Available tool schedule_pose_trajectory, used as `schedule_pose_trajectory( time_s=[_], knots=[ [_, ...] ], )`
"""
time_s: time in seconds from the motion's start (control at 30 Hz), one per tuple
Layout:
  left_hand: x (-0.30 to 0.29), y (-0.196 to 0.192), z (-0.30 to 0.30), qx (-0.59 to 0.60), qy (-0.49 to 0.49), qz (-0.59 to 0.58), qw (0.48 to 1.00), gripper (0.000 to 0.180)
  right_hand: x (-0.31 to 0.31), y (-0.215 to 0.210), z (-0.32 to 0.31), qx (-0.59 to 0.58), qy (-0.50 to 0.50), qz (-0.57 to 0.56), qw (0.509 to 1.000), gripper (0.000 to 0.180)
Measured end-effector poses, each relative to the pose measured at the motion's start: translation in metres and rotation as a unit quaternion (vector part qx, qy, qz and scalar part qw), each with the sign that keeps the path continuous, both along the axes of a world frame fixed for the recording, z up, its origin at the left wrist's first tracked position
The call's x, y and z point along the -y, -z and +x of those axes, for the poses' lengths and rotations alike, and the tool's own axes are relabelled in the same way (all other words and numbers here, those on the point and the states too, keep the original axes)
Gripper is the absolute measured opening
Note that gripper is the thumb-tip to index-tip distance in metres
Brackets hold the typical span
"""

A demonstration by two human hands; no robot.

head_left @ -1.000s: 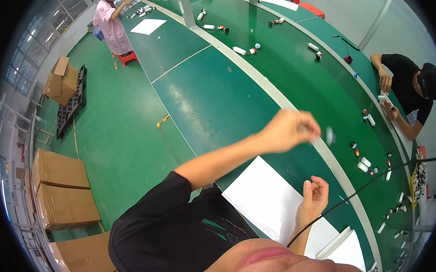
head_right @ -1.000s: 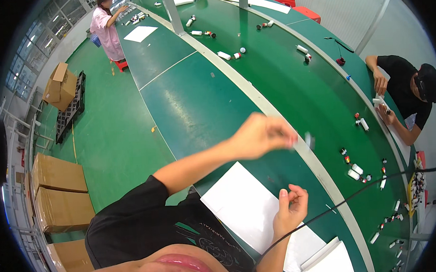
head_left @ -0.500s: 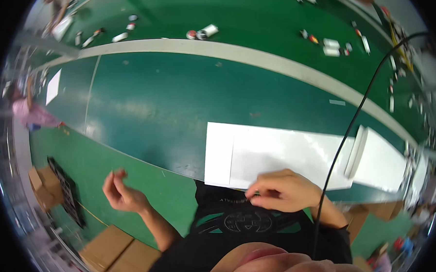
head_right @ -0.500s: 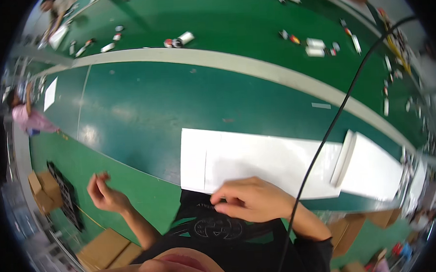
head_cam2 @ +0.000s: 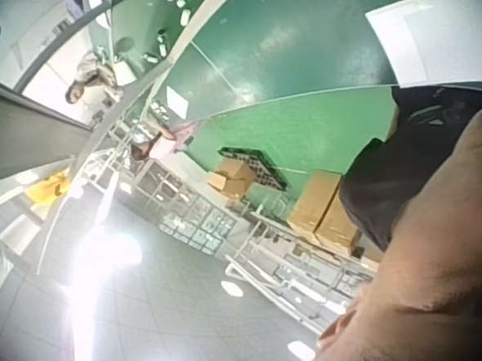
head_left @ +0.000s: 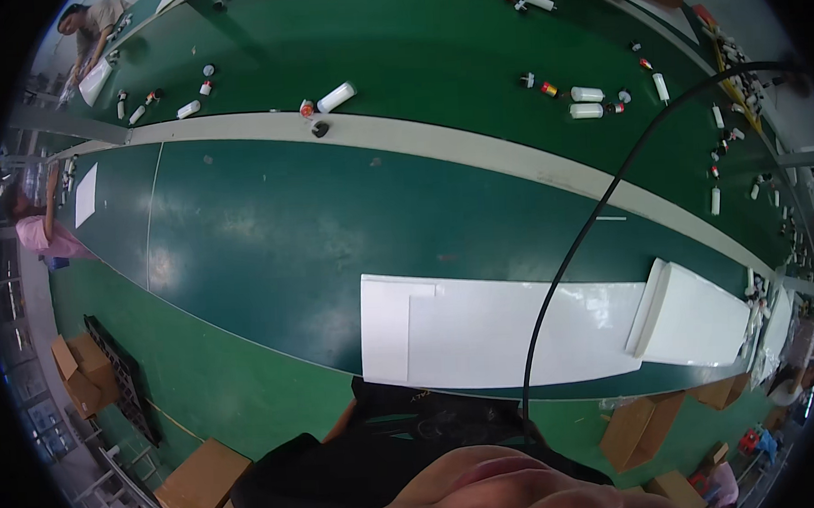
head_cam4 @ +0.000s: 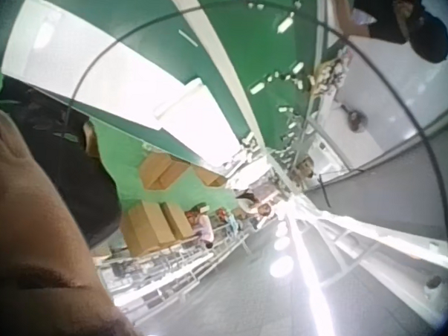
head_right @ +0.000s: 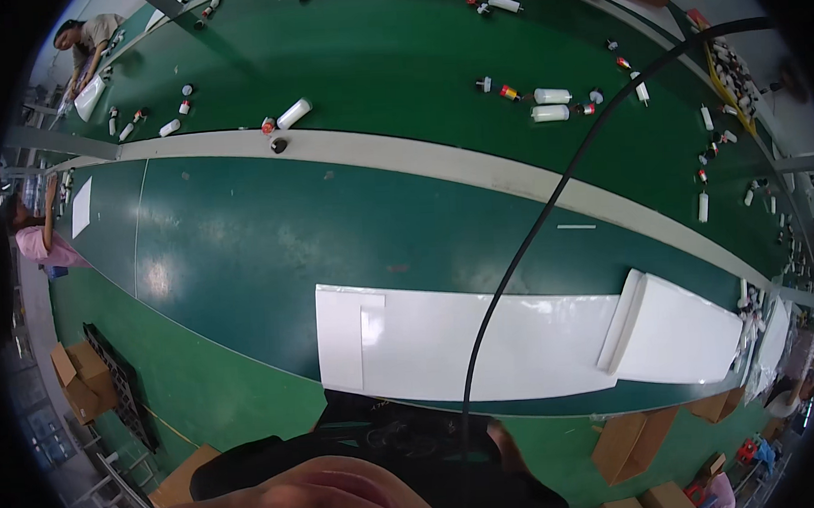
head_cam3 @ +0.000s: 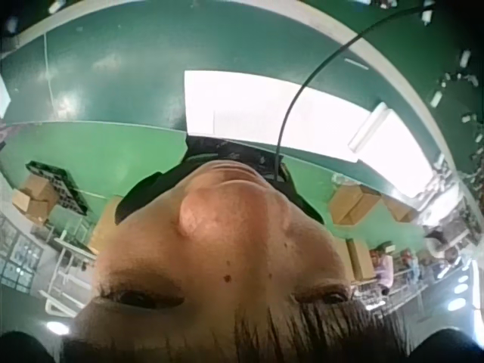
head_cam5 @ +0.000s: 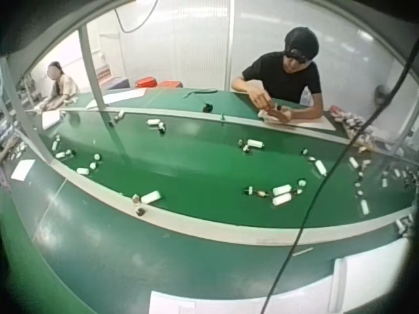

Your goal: The person assembles small electronic components and wires into plastic housings by hand at a workbench.

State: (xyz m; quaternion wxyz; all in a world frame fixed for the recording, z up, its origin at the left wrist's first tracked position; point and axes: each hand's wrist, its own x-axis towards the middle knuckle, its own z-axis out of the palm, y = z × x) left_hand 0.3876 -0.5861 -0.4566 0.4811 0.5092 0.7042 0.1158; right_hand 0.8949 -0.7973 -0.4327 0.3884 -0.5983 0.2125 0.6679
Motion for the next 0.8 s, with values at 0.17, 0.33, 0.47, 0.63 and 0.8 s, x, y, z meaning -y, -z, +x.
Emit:
schedule_pose_trajectory(
  time_s=[0.17, 0.33, 0.47, 0.63, 0.8],
  knots=[
    [-0.035, -0.019, 0.022, -0.027, 0.084, 0.077, 0.993, 0.028, -0.066, -0.017, 0.026, 0.052, -0.170, 0.004, 0.984, 0.029],
    [-0.030, -0.038, 0.021, -0.053, 0.169, 0.128, 0.976, 0.029, -0.123, -0.057, 0.049, 0.095, -0.336, -0.009, 0.937, 0.028],
    [-0.090, -0.032, 0.150, -0.078, 0.233, 0.156, 0.957, 0.029, -0.151, -0.085, 0.056, 0.114, -0.469, -0.019, 0.876, 0.028],
    [-0.134, -0.035, 0.204, -0.082, 0.321, 0.202, 0.922, 0.030, -0.173, -0.087, 0.060, 0.153, -0.610, -0.029, 0.777, 0.028],
    [-0.174, -0.053, 0.185, -0.093, 0.402, 0.216, 0.885, 0.031, -0.146, -0.100, 0.018, 0.152, -0.746, -0.033, 0.648, 0.028]
  ],
)
